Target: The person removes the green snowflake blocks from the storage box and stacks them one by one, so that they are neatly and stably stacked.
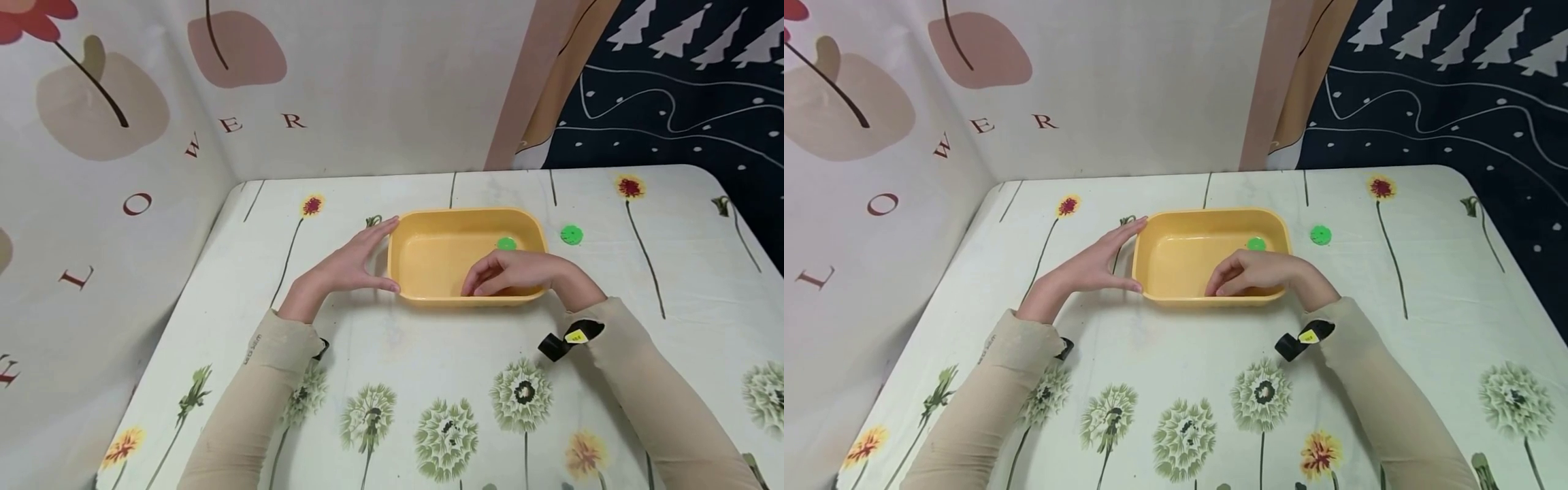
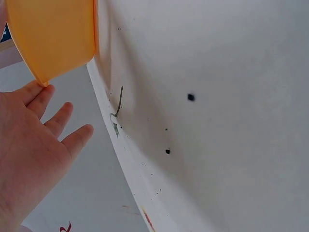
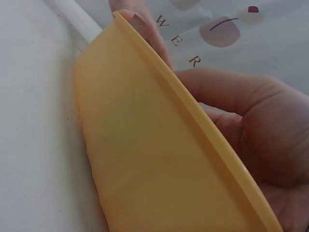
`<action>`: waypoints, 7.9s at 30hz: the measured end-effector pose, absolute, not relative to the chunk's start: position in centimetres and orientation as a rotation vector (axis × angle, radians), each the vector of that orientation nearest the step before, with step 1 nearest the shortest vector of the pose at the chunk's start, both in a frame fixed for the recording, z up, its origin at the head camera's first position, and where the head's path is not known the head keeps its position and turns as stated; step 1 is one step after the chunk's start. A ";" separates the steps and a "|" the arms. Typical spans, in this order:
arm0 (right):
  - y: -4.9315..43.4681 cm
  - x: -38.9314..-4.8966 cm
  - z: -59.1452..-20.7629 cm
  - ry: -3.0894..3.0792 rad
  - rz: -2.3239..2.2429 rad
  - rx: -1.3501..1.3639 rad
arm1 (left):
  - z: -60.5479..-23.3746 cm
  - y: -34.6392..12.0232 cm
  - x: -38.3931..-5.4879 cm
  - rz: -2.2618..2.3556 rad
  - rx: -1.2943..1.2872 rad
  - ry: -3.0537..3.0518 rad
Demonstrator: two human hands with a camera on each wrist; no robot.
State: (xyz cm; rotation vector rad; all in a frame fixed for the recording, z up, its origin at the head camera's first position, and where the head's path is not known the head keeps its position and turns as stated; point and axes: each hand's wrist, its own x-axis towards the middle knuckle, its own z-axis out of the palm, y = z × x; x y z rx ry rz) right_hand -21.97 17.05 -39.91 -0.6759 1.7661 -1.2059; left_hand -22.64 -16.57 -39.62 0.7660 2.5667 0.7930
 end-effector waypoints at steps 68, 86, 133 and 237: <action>16.0 -21.4 -40.0 1.945 -1.095 -0.771 | -39.7 -16.7 -22.5 0.819 0.740 2.568; 15.4 -21.1 -40.1 1.860 -1.102 -0.831 | -39.9 -16.6 -22.7 0.817 0.758 2.572; 30.1 -23.3 -41.7 2.593 -1.367 0.520 | -39.8 -16.7 -22.7 0.813 0.750 2.576; 20.9 -21.9 -36.0 2.333 -1.479 -0.438 | -39.8 -16.4 -22.5 0.824 0.753 2.568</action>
